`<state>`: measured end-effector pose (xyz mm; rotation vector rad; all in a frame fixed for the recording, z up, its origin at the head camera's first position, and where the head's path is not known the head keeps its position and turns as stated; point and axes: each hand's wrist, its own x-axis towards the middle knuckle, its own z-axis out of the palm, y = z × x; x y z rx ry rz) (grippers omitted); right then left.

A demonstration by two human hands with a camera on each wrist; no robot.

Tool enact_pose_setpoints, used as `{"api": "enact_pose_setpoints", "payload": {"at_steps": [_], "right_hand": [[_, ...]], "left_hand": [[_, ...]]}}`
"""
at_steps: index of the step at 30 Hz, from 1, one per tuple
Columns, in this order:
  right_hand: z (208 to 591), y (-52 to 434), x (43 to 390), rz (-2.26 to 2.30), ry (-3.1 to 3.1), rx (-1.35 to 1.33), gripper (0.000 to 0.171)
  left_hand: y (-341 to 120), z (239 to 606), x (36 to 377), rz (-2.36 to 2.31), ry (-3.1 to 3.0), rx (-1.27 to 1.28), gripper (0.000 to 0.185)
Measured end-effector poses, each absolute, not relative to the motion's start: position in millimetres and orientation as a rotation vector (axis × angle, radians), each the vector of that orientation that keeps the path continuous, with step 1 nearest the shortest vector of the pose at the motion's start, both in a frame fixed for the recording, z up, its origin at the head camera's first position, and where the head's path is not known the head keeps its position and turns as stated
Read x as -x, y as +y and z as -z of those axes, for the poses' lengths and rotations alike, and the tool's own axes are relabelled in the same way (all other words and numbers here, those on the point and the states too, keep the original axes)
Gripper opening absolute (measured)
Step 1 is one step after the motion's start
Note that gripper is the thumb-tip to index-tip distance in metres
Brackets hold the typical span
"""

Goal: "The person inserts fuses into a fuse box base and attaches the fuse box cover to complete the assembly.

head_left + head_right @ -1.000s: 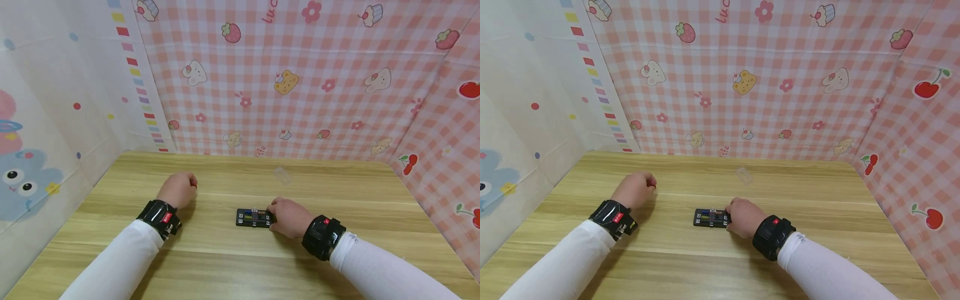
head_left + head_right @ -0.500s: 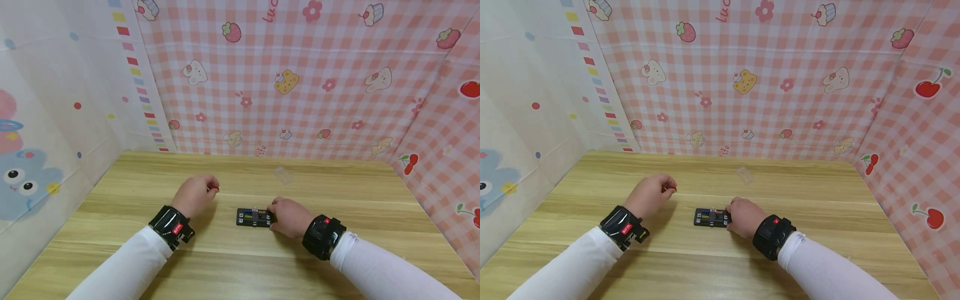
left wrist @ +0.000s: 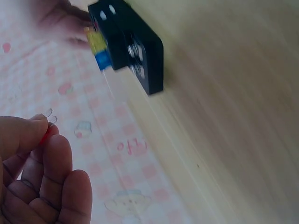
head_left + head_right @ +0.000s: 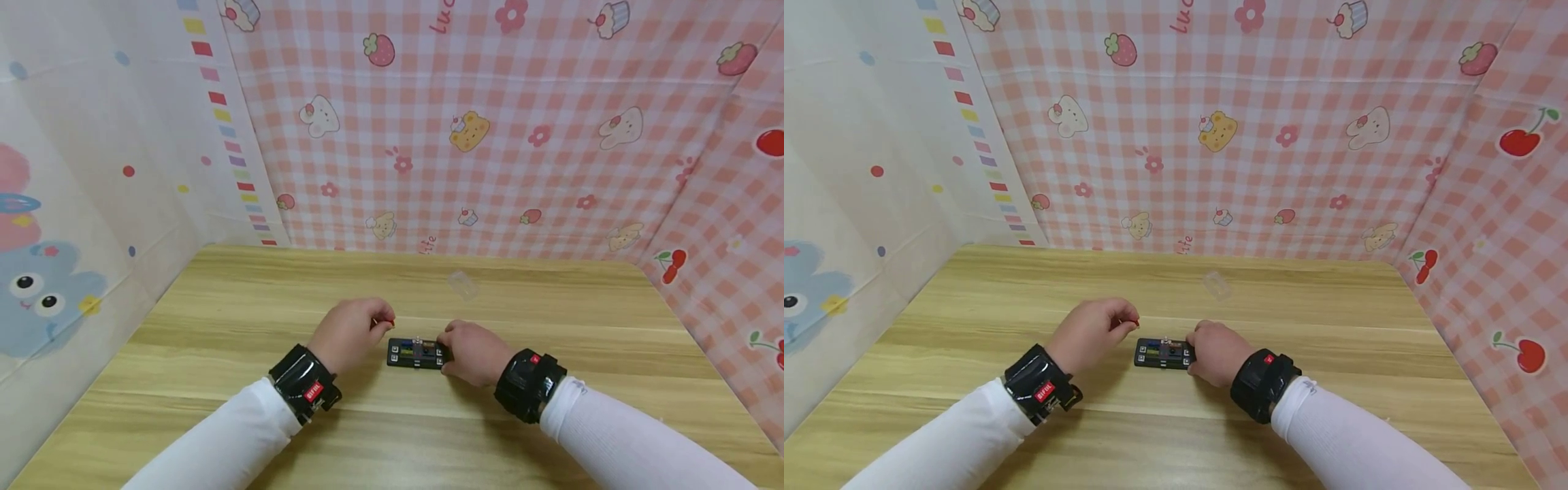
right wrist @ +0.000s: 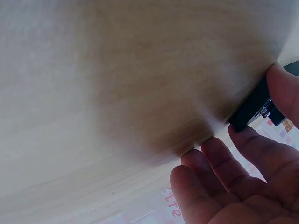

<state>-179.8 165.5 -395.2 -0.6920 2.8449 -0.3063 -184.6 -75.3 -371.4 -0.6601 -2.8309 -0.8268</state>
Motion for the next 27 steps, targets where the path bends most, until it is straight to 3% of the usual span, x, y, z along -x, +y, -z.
{"api": "enact_pose_setpoints", "payload": {"at_steps": [27], "right_hand": [[394.7,166.1,181.0,0.348,2.847,0.693,0.025]], "left_hand": [[-35.3,384.8,172.1,0.639,-2.889,0.890,0.005]]}}
